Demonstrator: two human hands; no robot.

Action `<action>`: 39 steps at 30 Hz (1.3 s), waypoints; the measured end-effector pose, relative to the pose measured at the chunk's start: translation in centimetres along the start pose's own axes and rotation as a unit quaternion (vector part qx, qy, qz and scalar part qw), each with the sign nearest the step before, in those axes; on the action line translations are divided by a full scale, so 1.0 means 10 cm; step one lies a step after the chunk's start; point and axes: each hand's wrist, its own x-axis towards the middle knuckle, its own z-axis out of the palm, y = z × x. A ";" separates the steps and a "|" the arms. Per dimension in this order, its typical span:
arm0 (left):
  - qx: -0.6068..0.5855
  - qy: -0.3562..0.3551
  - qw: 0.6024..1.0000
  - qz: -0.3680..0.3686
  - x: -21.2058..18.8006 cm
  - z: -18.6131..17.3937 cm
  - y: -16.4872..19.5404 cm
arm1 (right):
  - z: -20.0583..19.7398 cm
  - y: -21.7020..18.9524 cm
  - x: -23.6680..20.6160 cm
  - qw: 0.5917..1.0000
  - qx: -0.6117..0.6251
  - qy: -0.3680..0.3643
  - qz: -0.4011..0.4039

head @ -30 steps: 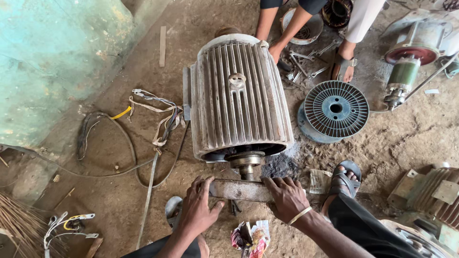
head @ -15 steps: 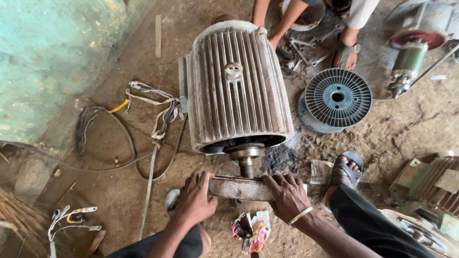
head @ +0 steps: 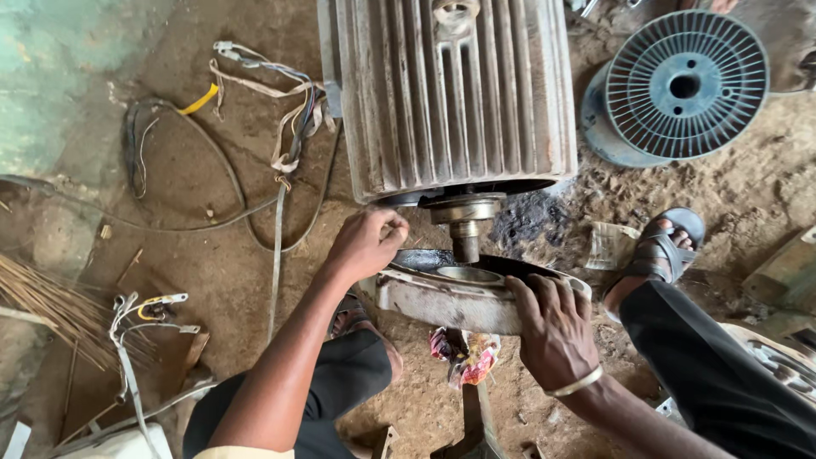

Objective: The person aligns and joins the motor housing halves, then uses a hammer to tap the casing into place. The person then uses a wrench to tighten bolts securing the motor housing.

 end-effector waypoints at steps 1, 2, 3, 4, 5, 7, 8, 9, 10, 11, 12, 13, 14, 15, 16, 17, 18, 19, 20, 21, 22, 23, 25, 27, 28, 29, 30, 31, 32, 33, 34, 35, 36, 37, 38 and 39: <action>0.006 -0.030 0.999 -0.034 0.01 -0.01 0.01 | -0.01 -0.01 -0.02 1.000 0.010 0.003 0.003; 0.011 -0.059 0.996 -0.067 0.02 -0.02 0.00 | -0.01 -0.02 -0.04 1.000 0.017 0.009 -0.007; 0.017 -0.088 0.991 -0.100 0.02 -0.03 0.00 | -0.02 -0.02 -0.06 0.999 0.024 0.016 -0.016; 0.033 -0.104 0.988 -0.106 0.03 -0.02 -0.01 | -0.02 -0.02 -0.08 0.999 0.032 0.024 -0.025; 0.050 -0.120 0.985 -0.112 0.03 0.00 -0.02 | -0.03 -0.02 -0.10 0.998 0.035 0.031 -0.030; 0.042 -0.134 0.984 -0.109 0.03 0.08 -0.05 | -0.02 -0.01 -0.14 0.997 0.043 0.043 -0.037; 0.016 -0.129 0.986 -0.100 0.03 0.13 -0.07 | -0.02 0.00 -0.16 0.997 0.046 0.043 -0.034; -0.010 -0.125 0.988 -0.091 0.03 0.19 -0.09 | -0.02 0.00 -0.17 0.998 0.047 0.043 -0.030; -0.030 -0.112 0.989 -0.093 0.04 0.25 -0.11 | -0.01 0.01 -0.18 0.998 0.048 0.044 -0.027; -0.051 -0.096 0.990 -0.094 0.06 0.31 -0.14 | -0.01 0.01 -0.19 0.997 0.046 0.047 -0.033; -0.073 -0.079 0.990 -0.095 0.08 0.35 -0.16 | -0.01 0.01 -0.20 0.997 0.044 0.051 -0.041; -0.085 -0.072 0.989 -0.099 0.11 0.39 -0.18 | -0.01 0.01 -0.21 0.996 0.042 0.055 -0.050; -0.097 -0.064 0.988 -0.105 0.13 0.42 -0.20 | -0.01 0.02 -0.21 0.996 0.046 0.057 -0.052; -0.110 -0.056 0.986 -0.111 0.15 0.45 -0.22 | -0.01 0.02 -0.22 0.995 0.050 0.059 -0.056; -0.148 -0.067 0.982 -0.096 0.17 0.48 -0.23 | -0.01 0.02 -0.22 0.995 0.054 0.059 -0.058; -0.185 -0.079 0.976 -0.080 0.18 0.51 -0.23 | -0.01 0.02 -0.23 0.995 0.054 0.064 -0.060; -0.222 -0.090 0.969 -0.066 0.18 0.54 -0.22 | -0.01 0.02 -0.24 0.994 0.055 0.068 -0.062; -0.258 -0.113 0.956 -0.079 0.18 0.58 -0.21 | 0.00 0.03 -0.25 0.994 0.056 0.071 -0.062; -0.294 -0.136 0.942 -0.092 0.17 0.61 -0.19 | 0.01 0.03 -0.26 0.994 0.057 0.069 -0.061; -0.328 -0.160 0.925 -0.104 0.17 0.64 -0.15 | 0.02 0.03 -0.27 0.994 0.058 0.066 -0.060; -0.330 -0.165 0.925 -0.096 0.17 0.67 -0.12 | 0.04 0.04 -0.29 0.995 0.059 0.063 -0.059; -0.331 -0.171 0.924 -0.088 0.17 0.69 -0.08 | 0.06 0.04 -0.31 0.995 0.056 0.060 -0.056; -0.327 -0.177 0.924 -0.085 0.18 0.71 0.01 | 0.09 0.04 -0.35 0.996 0.050 0.053 -0.052; -0.317 -0.174 0.928 -0.094 0.21 0.73 0.10 | 0.12 0.03 -0.40 0.998 0.023 0.030 -0.050; -0.329 -0.168 0.925 -0.090 0.22 0.75 0.15 | 0.13 0.03 -0.43 0.999 0.010 0.020 -0.050; -0.341 -0.162 0.922 -0.086 0.24 0.78 0.20 | 0.14 0.03 -0.46 0.998 0.023 0.016 -0.053; -0.353 -0.158 0.918 -0.083 0.25 0.81 0.24 | 0.14 0.02 -0.49 0.998 0.037 0.011 -0.056; -0.367 -0.139 0.918 -0.058 0.27 0.86 0.29 | 0.14 0.03 -0.52 0.997 0.051 0.005 -0.059; -0.380 -0.121 0.917 -0.031 0.29 0.91 0.33 | 0.14 0.03 -0.56 0.997 0.050 0.001 -0.062; -0.393 -0.102 0.914 -0.005 0.32 0.96 0.36 | 0.14 0.04 -0.59 0.997 0.048 -0.003 -0.064; -0.392 -0.094 0.915 -0.009 0.35 1.02 0.39 | 0.15 0.04 -0.62 0.997 0.045 -0.007 -0.068; -0.391 -0.086 0.916 -0.014 0.37 1.07 0.41 | 0.15 0.05 -0.64 0.996 0.040 -0.012 -0.074; -0.390 -0.079 0.917 -0.019 0.39 1.13 0.43 | 0.15 0.06 -0.67 0.996 0.037 -0.017 -0.079; -0.322 -0.087 0.942 -0.030 0.41 1.18 0.44 | 0.15 0.06 -0.69 0.995 0.034 -0.021 -0.086; -0.251 -0.093 0.963 -0.042 0.41 1.24 0.45 | 0.16 0.07 -0.71 0.995 0.028 -0.015 -0.097; -0.178 -0.101 0.977 -0.054 0.41 1.30 0.46 | 0.16 0.07 -0.73 0.994 0.022 -0.008 -0.106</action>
